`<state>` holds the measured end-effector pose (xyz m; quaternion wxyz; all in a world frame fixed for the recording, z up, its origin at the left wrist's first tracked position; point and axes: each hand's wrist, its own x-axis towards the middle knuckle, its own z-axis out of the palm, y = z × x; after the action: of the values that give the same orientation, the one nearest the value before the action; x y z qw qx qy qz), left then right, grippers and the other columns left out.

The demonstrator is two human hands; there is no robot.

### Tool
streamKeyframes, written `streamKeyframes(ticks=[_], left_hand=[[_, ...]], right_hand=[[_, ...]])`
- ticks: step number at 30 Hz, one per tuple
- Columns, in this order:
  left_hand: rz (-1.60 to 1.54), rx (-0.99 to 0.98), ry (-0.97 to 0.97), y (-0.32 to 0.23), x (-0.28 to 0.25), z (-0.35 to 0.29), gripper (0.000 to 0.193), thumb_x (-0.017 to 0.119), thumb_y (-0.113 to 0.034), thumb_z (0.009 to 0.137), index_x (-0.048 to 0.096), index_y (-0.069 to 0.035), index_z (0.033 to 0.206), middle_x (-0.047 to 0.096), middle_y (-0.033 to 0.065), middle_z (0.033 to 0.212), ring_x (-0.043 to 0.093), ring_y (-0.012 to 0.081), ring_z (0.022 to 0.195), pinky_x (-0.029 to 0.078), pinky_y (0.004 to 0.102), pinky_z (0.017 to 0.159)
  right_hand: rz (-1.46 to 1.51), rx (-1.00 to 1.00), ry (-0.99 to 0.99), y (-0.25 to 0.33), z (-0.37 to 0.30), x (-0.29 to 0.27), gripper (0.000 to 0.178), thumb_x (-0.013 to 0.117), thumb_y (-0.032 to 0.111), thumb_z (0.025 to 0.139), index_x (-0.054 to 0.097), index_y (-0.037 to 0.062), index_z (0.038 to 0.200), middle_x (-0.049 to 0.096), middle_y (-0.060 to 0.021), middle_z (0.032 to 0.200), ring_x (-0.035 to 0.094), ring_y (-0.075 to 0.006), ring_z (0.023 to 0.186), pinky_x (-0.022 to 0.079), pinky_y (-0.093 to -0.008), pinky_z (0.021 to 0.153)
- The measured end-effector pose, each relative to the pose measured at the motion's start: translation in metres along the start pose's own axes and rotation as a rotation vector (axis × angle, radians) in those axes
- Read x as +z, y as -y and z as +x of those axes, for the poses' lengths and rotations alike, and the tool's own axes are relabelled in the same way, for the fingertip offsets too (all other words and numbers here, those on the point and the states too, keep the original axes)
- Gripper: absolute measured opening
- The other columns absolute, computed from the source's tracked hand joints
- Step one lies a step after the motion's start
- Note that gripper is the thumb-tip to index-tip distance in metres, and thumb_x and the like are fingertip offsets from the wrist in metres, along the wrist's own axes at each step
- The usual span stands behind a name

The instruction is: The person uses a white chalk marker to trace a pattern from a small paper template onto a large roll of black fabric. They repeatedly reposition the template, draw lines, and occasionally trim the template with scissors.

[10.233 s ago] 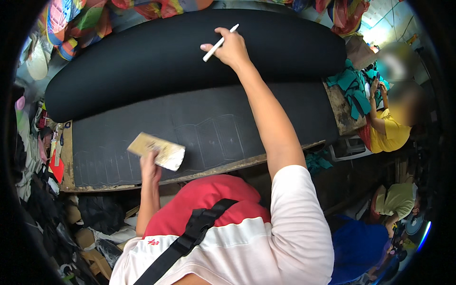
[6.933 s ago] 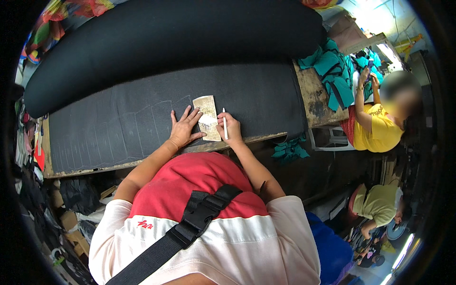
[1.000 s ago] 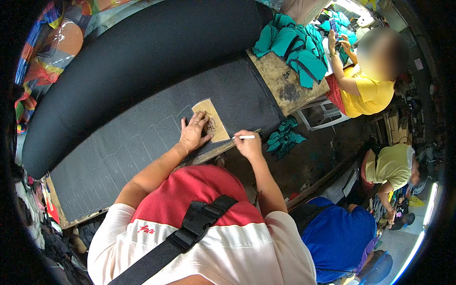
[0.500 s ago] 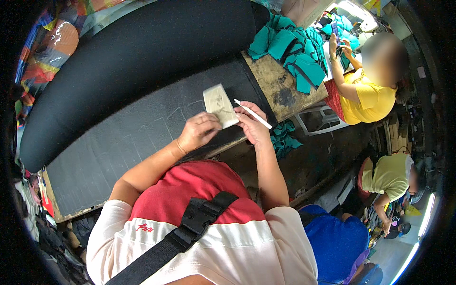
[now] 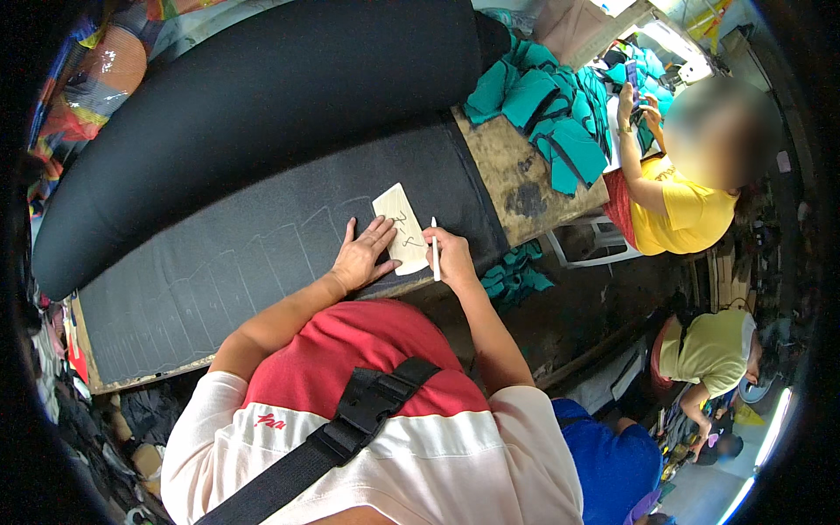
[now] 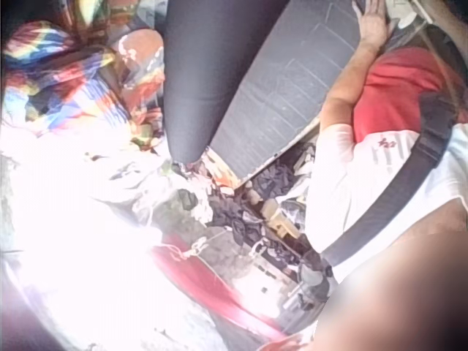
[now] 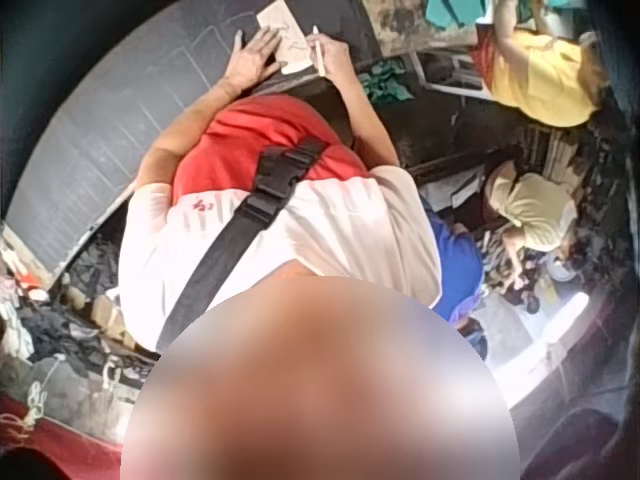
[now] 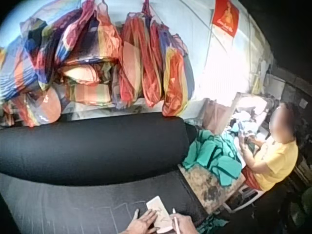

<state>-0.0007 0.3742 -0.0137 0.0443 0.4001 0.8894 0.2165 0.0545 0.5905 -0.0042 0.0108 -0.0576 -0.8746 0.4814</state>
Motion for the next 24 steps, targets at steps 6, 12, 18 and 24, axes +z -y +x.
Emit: streamKeyframes(ticks=[6, 12, 18, 24], left_hand=[[0.005, 0.028, -0.041, 0.004, 0.002, -0.001, 0.070, 0.061, -0.052, 0.078, 0.048, -0.008, 0.130, 0.045, 0.0075, 0.138, 0.037, 0.0220, 0.132, 0.020, 0.0593, 0.106], [0.016, -0.013, -0.012, 0.003, 0.001, 0.002, 0.072, 0.061, -0.058, 0.075, 0.051, -0.012, 0.129, 0.046, 0.0050, 0.137, 0.038, 0.0205, 0.130, 0.021, 0.0582, 0.105], [0.029, -0.021, 0.005, 0.002, -0.007, 0.008, 0.072, 0.063, -0.059, 0.071, 0.053, -0.013, 0.125, 0.050, 0.0030, 0.131, 0.045, 0.0198, 0.122, 0.025, 0.0571, 0.102], [0.014, -0.070, 0.066, -0.002, -0.013, 0.013, 0.070, 0.066, -0.057, 0.068, 0.054, -0.013, 0.121, 0.047, 0.0012, 0.132, 0.045, 0.0201, 0.118, 0.025, 0.0583, 0.100]], right_hand=[[-0.034, -0.175, -0.156, 0.026, 0.050, 0.009, 0.018, 0.065, 0.018, 0.083, 0.068, 0.0034, 0.094, 0.066, -0.0140, 0.075, 0.063, -0.0230, 0.062, 0.049, -0.0304, 0.056], [-0.170, -0.462, -0.007, 0.040, 0.102, 0.047, 0.011, 0.065, 0.014, 0.077, 0.067, 0.0030, 0.077, 0.067, -0.0134, 0.073, 0.065, -0.0286, 0.067, 0.051, -0.0346, 0.062], [-0.051, -0.106, -0.242, 0.025, 0.119, 0.033, 0.009, 0.064, 0.010, 0.078, 0.066, 0.0009, 0.081, 0.067, -0.0126, 0.074, 0.066, -0.0245, 0.065, 0.050, -0.0324, 0.059], [-0.130, -0.306, -0.286, 0.017, 0.065, 0.026, 0.012, 0.064, 0.011, 0.079, 0.062, -0.0009, 0.079, 0.062, -0.0179, 0.069, 0.064, -0.0335, 0.064, 0.049, -0.0359, 0.055]])
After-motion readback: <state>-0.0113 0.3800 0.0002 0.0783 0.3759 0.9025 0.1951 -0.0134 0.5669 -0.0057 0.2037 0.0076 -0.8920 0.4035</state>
